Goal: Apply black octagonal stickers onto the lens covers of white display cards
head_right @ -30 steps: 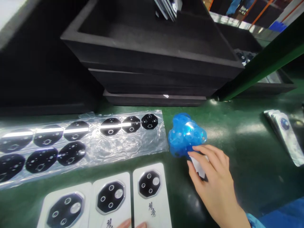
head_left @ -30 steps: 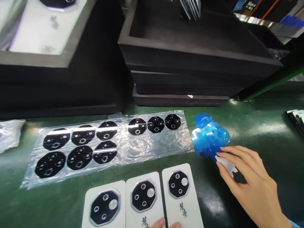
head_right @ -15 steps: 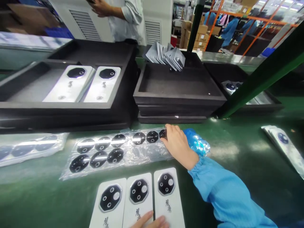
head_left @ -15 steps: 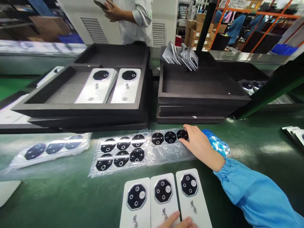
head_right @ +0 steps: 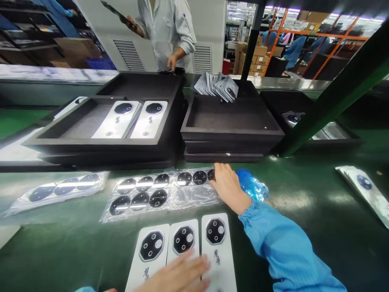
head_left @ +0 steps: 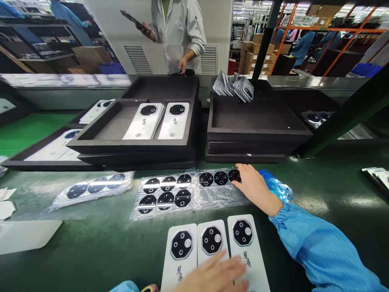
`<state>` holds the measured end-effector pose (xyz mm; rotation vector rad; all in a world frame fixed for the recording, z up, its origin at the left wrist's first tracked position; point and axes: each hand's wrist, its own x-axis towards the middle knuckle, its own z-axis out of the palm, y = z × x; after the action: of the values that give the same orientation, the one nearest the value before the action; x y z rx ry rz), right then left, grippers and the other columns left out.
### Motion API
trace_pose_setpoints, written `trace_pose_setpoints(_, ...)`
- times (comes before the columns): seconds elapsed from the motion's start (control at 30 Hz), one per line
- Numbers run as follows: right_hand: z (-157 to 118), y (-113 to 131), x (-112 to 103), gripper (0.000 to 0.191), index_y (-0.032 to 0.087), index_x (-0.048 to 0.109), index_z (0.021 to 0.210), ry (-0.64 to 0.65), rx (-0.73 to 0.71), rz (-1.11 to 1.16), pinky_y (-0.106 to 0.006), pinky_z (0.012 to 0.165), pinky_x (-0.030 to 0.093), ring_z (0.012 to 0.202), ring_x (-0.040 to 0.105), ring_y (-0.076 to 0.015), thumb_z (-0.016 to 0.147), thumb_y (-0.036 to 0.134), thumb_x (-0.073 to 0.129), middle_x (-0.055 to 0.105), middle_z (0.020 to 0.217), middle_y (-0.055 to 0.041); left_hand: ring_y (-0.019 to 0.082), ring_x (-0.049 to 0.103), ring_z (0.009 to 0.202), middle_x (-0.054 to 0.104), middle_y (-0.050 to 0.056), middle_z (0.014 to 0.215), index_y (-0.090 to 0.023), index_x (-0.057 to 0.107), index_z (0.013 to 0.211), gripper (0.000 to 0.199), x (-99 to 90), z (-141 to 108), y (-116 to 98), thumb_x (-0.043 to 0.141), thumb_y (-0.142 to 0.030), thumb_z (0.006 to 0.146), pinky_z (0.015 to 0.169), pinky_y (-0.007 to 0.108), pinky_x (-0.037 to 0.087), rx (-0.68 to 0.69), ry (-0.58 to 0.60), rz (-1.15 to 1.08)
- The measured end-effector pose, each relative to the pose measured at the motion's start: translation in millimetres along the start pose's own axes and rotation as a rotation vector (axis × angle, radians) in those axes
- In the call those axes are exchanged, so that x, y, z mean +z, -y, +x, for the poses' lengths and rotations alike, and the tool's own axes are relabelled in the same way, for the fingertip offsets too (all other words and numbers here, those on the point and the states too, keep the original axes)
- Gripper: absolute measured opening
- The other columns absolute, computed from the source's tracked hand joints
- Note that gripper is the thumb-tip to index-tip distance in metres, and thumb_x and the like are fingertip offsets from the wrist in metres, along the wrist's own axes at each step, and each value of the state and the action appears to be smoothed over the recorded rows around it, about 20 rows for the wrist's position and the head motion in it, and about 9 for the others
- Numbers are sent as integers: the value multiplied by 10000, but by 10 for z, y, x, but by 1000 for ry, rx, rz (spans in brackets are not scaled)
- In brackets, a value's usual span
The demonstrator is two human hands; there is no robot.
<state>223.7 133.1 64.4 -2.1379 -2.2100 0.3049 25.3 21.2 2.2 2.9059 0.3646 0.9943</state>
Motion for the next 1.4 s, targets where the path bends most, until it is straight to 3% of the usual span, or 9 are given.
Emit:
trace_pose_setpoints(0.07, 8, -3, -23, 272, 112, 581, 1075, 23, 9, 6, -349, 808, 511, 1031, 591, -258, 819, 169, 656, 637, 1081, -133, 132, 470, 1245, 652, 66, 1155, -88, 559, 1202, 370, -224, 123, 193, 266, -191, 1002, 1107, 323, 288, -122, -16, 10)
trace_pose_setpoints(0.17, 43, 9, -55, 276, 107, 587, 1055, 51, 32, 4, -349, 806, 513, 1028, 589, -246, 812, 202, 678, 637, 1056, -116, 190, 577, 1134, 634, 98, 1179, -84, 578, 1176, 383, -480, 245, 501, 256, -170, 990, 974, 360, 471, -291, 190, 168)
trace_pose_setpoints(0.3, 83, 56, -80, 268, 126, 581, 1077, 82, 53, -22, -395, 853, 497, 1053, 566, -225, 852, 256, 646, 608, 1086, -77, 217, 667, 965, 683, 136, 1052, -48, 640, 1068, 491, -469, 250, 720, 177, -196, 999, 850, 356, 558, -307, 258, 226)
trace_pose_setpoints(0.73, 69, 131, -154, 302, 147, 560, 1141, 153, 40, -54, -424, 864, 495, 1058, 558, -227, 890, 310, 602, 553, 1191, -86, 264, 669, 947, 687, 171, 1013, -29, 669, 1014, 434, -320, 200, 632, 249, -127, 963, 886, 450, 531, -362, 239, 190)
trace_pose_setpoints(1.0, -8, 99, -74, 192, 133, 612, 1012, 16, -12, 23, -413, 840, 502, 1045, 566, -261, 825, 176, 621, 566, 1145, -121, 306, 629, 1019, 666, 203, 1052, -22, 653, 1035, 373, -274, 163, 629, 318, -139, 923, 953, 507, 459, -498, 216, -13)
trace_pose_setpoints(1.1, -77, -47, -92, 218, 167, 633, 1005, -55, -119, 137, -393, 856, 509, 1018, 599, -265, 799, 133, 572, 594, 1115, -115, 305, 610, 1026, 663, 183, 1054, -72, 658, 992, 335, -296, 211, 601, 356, -176, 888, 985, 519, 413, -609, 184, -132)
trace_pose_setpoints(1.2, -262, -180, -93, 426, 219, 558, 1200, -81, -294, 253, -368, 932, 493, 1065, 592, -226, 781, 143, 561, 604, 1163, -56, 284, 600, 950, 653, 139, 977, -132, 622, 980, 287, -348, 343, 530, 392, -257, 861, 912, 481, 450, -766, 115, -275)
trace_pose_setpoints(1.3, -536, -234, -56, 757, 242, 230, 1456, -91, -518, 374, -359, 927, 513, 1131, 559, -209, 773, 127, 533, 574, 1244, -45, 204, 579, 698, 594, 47, 746, -177, 574, 904, 246, -405, 522, 424, 420, -364, 870, 668, 335, 503, -938, 80, -504)
trace_pose_setpoints(1.4, -780, -227, -21, 860, 252, -31, 1493, -140, -743, 491, -364, 913, 524, 1182, 516, -206, 798, 68, 442, 546, 1275, -66, 120, 456, 483, 464, -27, 586, -179, 526, 779, 283, -409, 672, 321, 450, -446, 830, 460, 220, 401, -1059, 103, -789)
